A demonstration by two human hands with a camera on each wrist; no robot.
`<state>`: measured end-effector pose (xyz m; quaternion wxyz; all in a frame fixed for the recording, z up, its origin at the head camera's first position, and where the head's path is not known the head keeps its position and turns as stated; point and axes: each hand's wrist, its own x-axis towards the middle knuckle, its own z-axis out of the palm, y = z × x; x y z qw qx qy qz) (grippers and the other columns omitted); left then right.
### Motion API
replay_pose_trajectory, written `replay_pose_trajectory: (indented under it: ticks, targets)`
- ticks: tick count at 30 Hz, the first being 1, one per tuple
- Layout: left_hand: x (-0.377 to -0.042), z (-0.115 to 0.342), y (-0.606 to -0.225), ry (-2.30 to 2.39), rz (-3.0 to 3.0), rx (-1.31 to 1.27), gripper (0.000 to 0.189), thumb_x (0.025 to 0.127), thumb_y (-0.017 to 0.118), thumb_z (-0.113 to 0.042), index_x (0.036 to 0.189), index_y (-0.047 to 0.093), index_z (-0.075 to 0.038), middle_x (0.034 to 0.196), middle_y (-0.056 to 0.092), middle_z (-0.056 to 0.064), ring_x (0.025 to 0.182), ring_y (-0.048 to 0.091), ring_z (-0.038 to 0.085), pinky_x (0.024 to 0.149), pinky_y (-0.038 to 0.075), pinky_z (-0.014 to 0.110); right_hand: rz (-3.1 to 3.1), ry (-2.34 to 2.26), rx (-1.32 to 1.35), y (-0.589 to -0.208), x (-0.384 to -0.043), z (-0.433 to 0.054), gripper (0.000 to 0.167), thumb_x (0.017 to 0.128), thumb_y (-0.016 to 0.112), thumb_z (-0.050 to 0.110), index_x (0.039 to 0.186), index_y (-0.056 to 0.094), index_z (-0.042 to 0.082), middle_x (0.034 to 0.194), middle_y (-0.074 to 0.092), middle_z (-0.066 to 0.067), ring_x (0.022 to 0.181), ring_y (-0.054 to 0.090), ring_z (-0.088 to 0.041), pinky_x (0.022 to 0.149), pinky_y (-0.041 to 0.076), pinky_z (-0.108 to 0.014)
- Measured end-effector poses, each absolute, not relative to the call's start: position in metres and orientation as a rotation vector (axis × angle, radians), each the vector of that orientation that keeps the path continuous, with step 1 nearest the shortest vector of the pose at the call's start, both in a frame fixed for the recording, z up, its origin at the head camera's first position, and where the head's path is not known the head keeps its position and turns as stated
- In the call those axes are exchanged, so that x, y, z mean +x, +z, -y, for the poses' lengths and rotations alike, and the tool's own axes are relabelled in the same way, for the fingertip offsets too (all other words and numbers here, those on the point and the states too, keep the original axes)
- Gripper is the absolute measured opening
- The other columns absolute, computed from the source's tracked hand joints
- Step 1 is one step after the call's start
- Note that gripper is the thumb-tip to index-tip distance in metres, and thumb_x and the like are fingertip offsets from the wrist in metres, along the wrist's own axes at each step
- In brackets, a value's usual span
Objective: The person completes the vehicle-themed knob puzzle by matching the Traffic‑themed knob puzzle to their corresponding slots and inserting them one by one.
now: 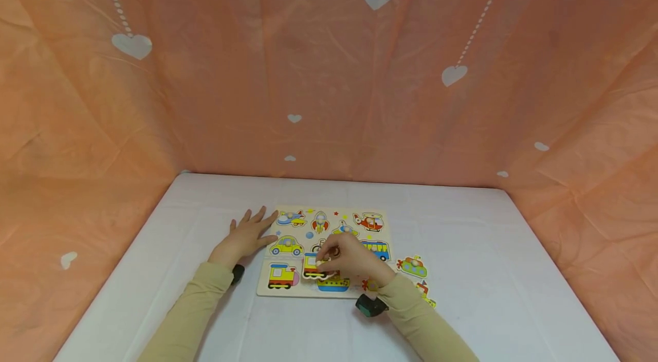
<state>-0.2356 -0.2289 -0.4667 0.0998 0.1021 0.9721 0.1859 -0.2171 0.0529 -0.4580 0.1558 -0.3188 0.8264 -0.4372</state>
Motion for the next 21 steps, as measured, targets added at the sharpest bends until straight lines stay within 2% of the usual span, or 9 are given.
replay_pose_trajectory:
  ticks: [8,21]
  targets:
    - [-0.236,0.228,-0.467,0.538,-2.868,0.297,0.071,0.093,0.060,-0.042,0.151,0.030,-0.016,0.155,0.017,0.022,0.138,0.006,0.052,0.103,0.003,0.072,-2.364,-1.251,-0.962,-0.464,-0.217,-0.042,0.005,0.081,0.078,0.017,0.084,0.074,0.017,0.074,0.057,0.006,0.065,0.047,-0.008,0.056,0.038,-0.019]
    - [-0.237,0.230,-0.467,0.526,-2.874,0.304,0.070,0.093,0.060,-0.042,0.151,0.031,-0.015,0.155,0.018,0.023,0.137,0.008,0.053,0.102,0.005,0.073,-2.358,-1.235,-0.964,-0.465,-0.216,-0.019,0.006,0.080,0.079,0.017,0.084,0.074,0.017,0.079,0.062,0.009,0.069,0.050,-0.006,0.063,0.045,-0.019]
